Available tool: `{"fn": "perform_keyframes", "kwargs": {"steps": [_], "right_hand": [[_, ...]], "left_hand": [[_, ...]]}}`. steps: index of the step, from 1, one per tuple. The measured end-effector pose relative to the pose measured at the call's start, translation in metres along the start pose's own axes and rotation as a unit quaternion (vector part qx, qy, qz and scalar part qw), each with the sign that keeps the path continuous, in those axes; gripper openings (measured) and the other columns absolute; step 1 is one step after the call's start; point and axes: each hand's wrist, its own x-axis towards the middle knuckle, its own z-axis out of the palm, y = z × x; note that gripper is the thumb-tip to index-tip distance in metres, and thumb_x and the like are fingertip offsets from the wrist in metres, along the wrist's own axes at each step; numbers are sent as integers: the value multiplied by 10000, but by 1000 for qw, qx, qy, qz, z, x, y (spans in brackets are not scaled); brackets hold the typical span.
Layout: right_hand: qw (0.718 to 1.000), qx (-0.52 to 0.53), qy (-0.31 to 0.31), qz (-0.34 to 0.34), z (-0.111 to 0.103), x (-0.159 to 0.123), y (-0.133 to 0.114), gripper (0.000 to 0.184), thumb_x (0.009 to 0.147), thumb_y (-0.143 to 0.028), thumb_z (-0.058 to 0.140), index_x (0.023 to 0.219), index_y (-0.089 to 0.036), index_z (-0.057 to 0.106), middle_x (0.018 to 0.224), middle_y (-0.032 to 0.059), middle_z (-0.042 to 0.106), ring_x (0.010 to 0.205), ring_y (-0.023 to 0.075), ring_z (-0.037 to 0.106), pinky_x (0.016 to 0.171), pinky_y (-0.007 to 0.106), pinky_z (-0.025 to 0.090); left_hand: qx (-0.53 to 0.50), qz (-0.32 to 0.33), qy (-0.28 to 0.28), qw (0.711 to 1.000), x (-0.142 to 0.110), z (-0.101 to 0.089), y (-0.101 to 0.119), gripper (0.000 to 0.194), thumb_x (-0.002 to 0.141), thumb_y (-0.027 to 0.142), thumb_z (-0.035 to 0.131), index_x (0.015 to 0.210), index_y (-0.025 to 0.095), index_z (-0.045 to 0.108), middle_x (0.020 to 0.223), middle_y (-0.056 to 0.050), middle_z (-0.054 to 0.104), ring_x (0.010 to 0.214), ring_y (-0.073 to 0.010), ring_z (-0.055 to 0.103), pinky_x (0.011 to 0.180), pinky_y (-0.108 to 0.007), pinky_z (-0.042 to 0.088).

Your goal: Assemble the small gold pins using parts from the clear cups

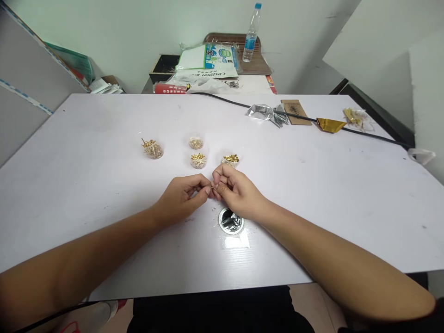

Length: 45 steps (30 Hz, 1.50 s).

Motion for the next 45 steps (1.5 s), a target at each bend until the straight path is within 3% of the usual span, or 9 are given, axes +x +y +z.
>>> {"fn": "perform_keyframes", "kwargs": {"steps": [7,16,32,38,45], "right_hand": [[1000,-11,19,10,4,-1,-1,187,985,-275,461,848,-170,388,637,-27,472,550,71,422,506,199,340],[999,11,31,39,5,-2,1,125,1000,-301,429,1009,-189,375,624,-50,495,513,72,419,475,181,356],[988,-146,48,-15,6,-6,1,190,1028,-357,363,994,-178,417,582,-50,464,507,86,427,520,208,360],[988,-146,53,-13,8,-6,3,172,1022,-350,372,974,-186,387,599,-53,437,507,85,391,517,206,335],[985,-157,66,-2,9,-7,3,227,1018,-409,381,969,-188,394,606,-43,441,533,99,422,529,212,345]], "left_hand": [[41,12,27,999,-1,1,3,138,864,170,512,808,140,635,766,2,685,633,-81,537,581,-201,408],[-6,-2,6,1000,1,0,5,149,886,191,506,781,141,599,802,-14,705,736,-112,611,680,-232,465],[8,1,0,1000,2,0,2,141,861,216,521,754,138,570,728,-7,618,679,-101,534,623,-218,428],[70,42,24,996,0,1,3,144,842,168,516,709,136,562,597,53,498,528,-42,376,534,-167,359],[137,97,56,984,-1,5,1,147,839,155,496,697,149,534,606,46,500,534,-53,390,534,-177,353]]}}
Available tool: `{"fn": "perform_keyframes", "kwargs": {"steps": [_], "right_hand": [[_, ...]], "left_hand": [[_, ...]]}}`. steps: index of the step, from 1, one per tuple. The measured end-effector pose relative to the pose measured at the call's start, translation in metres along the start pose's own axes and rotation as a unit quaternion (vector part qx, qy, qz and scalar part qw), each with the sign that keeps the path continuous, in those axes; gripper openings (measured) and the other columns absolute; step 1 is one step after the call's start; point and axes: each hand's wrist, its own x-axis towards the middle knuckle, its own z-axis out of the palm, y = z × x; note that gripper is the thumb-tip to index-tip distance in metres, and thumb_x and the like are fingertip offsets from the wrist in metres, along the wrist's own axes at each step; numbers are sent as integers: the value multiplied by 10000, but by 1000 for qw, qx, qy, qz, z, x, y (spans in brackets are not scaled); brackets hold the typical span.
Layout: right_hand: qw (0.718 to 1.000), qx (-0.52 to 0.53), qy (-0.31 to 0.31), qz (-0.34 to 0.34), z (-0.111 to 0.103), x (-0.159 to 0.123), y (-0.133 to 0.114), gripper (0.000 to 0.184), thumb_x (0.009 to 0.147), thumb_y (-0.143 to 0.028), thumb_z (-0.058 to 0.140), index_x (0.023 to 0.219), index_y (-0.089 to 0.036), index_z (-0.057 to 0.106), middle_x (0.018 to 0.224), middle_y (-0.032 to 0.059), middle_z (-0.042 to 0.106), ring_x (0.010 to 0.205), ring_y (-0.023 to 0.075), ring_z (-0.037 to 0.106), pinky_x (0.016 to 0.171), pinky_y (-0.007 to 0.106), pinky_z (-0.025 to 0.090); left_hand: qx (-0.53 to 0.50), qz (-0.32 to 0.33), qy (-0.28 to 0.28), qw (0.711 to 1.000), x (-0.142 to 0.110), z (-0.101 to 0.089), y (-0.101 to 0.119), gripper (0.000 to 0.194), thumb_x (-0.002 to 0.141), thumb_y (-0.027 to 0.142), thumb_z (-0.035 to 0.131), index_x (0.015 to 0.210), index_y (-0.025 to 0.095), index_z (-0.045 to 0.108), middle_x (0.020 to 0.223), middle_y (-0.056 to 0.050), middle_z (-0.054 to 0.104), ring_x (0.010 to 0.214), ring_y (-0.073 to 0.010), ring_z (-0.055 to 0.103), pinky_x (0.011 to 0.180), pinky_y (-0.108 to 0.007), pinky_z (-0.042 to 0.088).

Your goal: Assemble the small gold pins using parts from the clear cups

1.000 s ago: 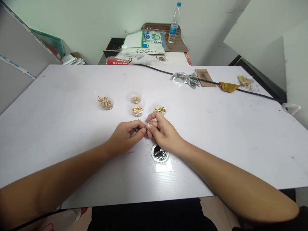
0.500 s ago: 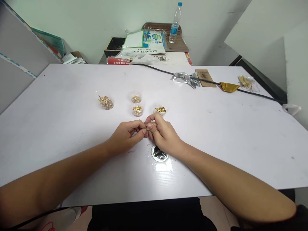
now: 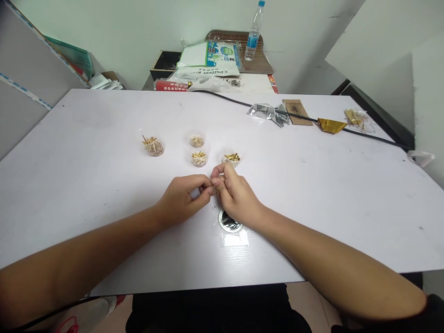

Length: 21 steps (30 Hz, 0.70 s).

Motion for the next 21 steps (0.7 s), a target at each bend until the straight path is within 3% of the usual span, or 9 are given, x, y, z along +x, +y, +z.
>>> {"fn": "perform_keyframes", "kwargs": {"steps": [8,21], "right_hand": [[999,-27,22,4,5,0,0,216,1022,-386,368,972,-181,418,613,-29,470,542,105,440,532,217,367],[996,57,40,55,11,0,4,352,992,-530,398,978,-181,435,627,-31,442,525,91,392,484,195,330]], "left_hand": [[24,-14,9,1000,0,1,4,180,844,167,475,667,154,502,588,37,475,523,-66,371,525,-192,342],[-13,-33,12,999,0,1,3,172,855,168,498,686,149,522,599,45,489,539,-60,387,541,-182,353]]}}
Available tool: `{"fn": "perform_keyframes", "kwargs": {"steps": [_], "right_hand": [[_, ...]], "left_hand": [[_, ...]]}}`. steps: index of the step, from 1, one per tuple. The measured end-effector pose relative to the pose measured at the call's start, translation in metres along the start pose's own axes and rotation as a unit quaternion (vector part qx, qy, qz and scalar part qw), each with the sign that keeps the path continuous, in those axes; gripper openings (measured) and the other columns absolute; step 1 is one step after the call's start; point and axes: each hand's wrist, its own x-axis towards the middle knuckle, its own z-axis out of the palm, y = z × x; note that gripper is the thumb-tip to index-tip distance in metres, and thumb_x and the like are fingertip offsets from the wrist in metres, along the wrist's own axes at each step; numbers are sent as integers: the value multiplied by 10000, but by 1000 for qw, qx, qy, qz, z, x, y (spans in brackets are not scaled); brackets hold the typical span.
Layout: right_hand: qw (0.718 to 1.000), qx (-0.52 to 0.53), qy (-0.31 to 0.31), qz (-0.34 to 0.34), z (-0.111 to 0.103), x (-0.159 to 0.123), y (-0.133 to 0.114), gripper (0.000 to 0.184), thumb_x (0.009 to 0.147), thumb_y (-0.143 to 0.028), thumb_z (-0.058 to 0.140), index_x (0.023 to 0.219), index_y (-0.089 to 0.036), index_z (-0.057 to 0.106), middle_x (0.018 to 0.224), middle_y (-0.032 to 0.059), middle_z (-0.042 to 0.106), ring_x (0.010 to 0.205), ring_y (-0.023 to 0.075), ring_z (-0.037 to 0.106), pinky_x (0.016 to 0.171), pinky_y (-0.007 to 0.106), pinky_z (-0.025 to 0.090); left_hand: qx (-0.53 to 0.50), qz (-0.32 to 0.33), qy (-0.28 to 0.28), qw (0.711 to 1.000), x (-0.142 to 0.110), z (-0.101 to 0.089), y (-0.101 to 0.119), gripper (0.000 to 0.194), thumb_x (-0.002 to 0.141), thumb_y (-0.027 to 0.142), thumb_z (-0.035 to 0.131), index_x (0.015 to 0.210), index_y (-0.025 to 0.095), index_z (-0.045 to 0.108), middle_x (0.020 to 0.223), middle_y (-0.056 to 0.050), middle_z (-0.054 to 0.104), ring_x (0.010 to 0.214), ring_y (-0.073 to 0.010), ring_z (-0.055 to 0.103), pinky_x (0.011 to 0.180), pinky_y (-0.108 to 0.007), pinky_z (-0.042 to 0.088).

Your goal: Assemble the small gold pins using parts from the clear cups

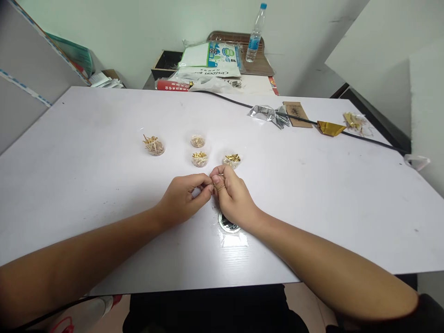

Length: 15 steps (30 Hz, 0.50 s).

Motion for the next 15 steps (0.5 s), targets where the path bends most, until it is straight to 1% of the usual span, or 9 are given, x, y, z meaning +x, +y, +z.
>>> {"fn": "perform_keyframes", "kwargs": {"steps": [6,10,12,15], "right_hand": [[1000,-17,3,-7,0,-1,-3,330,1004,-505,379,1027,-186,460,654,-21,478,556,103,447,519,212,372],[1000,-1,-10,-16,-7,-2,-8,269,1017,-413,358,1071,-184,488,642,-15,503,591,117,498,539,222,391],[998,-31,-13,-47,-13,-1,-10,212,1003,-323,366,1038,-172,511,660,-5,539,612,119,519,566,230,404],[984,-127,-24,-123,-22,2,-12,156,948,-218,416,897,-155,549,713,15,588,616,111,526,591,240,411]], "left_hand": [[-12,5,-3,1000,0,-1,1,157,863,169,496,709,155,524,628,38,536,546,-62,415,559,-186,376],[-57,-18,-23,998,3,-3,-1,130,883,205,502,772,160,554,702,16,612,594,-80,478,598,-202,414],[-84,-36,-31,995,4,-5,-2,144,896,238,502,791,160,563,746,-1,635,661,-101,532,649,-222,443],[-114,-51,-31,992,4,-7,-2,161,901,269,505,802,159,567,787,-17,640,753,-128,581,716,-250,468]]}}
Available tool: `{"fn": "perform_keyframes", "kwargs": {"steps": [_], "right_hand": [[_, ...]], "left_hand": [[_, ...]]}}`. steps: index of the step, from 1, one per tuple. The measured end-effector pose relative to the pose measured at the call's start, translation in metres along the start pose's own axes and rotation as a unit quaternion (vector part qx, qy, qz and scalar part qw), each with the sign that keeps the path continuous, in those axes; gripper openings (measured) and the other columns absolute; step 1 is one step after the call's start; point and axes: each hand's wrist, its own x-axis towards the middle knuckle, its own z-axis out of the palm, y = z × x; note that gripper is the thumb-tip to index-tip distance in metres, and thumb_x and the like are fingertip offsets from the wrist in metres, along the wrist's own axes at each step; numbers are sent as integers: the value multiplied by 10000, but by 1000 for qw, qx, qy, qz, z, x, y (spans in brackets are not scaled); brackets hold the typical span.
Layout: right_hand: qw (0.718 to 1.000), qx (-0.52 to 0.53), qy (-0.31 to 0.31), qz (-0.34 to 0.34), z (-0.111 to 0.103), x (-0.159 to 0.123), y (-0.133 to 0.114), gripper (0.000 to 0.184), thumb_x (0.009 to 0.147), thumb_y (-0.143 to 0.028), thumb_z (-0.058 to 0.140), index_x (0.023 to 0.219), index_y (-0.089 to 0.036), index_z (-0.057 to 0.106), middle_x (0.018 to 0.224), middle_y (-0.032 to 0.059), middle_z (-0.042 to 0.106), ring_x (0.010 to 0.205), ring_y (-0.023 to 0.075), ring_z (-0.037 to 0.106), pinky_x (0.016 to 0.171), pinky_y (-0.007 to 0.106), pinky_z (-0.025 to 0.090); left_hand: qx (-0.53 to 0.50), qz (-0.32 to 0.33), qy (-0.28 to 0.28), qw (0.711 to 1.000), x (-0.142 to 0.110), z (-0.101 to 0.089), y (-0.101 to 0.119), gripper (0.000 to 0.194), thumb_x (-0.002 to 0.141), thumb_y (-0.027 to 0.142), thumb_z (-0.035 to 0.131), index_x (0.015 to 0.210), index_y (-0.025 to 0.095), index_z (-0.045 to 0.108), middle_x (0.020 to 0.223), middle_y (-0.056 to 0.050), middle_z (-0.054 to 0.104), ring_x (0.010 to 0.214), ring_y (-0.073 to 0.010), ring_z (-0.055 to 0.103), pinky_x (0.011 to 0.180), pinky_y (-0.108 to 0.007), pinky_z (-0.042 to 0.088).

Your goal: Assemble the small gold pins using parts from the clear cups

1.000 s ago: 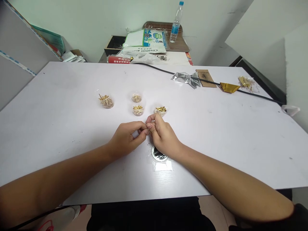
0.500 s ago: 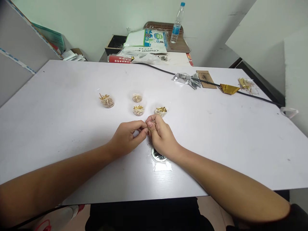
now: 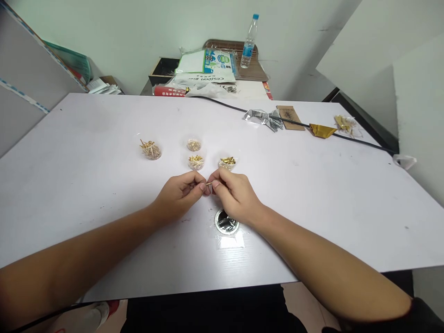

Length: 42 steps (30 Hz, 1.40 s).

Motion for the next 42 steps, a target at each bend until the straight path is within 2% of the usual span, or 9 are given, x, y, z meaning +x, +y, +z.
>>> {"fn": "perform_keyframes", "kwargs": {"steps": [4,8,15,34,39,42], "right_hand": [[988,-103,-10,-112,-8,4,3,175,931,-174,437,809,-152,561,693,20,574,613,113,515,587,246,395],[977,-143,-35,-153,-11,6,8,166,905,-144,427,794,-156,550,680,18,542,607,114,473,581,250,376],[976,-142,-42,-157,-13,7,9,171,883,-137,436,750,-159,542,655,9,520,558,95,432,543,236,337],[974,-133,-99,-155,-17,12,11,195,936,-147,425,846,-142,597,727,17,588,642,93,511,610,213,380],[976,-129,-86,-152,-16,11,12,190,931,-142,430,854,-133,604,709,-1,566,611,70,487,595,188,369],[981,-105,-61,-149,-13,10,13,188,909,-123,439,788,-133,582,667,-14,551,583,61,475,574,176,365]], "left_hand": [[-20,-9,-6,1000,0,-1,0,153,894,264,505,792,157,546,796,-25,640,777,-137,595,739,-269,480],[-13,-12,-8,1000,0,-1,-1,133,881,244,505,788,156,542,780,-23,624,770,-135,591,732,-268,477],[7,-9,-4,1000,-1,-1,-2,110,875,233,522,809,158,567,799,-19,642,766,-127,590,706,-248,464],[0,-33,-5,999,0,-3,0,179,873,280,553,832,135,649,826,-44,687,787,-147,620,720,-260,477],[10,-28,0,1000,1,0,-2,179,881,287,542,833,141,632,825,-40,680,794,-150,615,728,-267,475],[12,-24,-1,1000,0,0,-2,178,886,294,532,829,143,608,821,-38,670,790,-151,611,726,-272,476]]}}
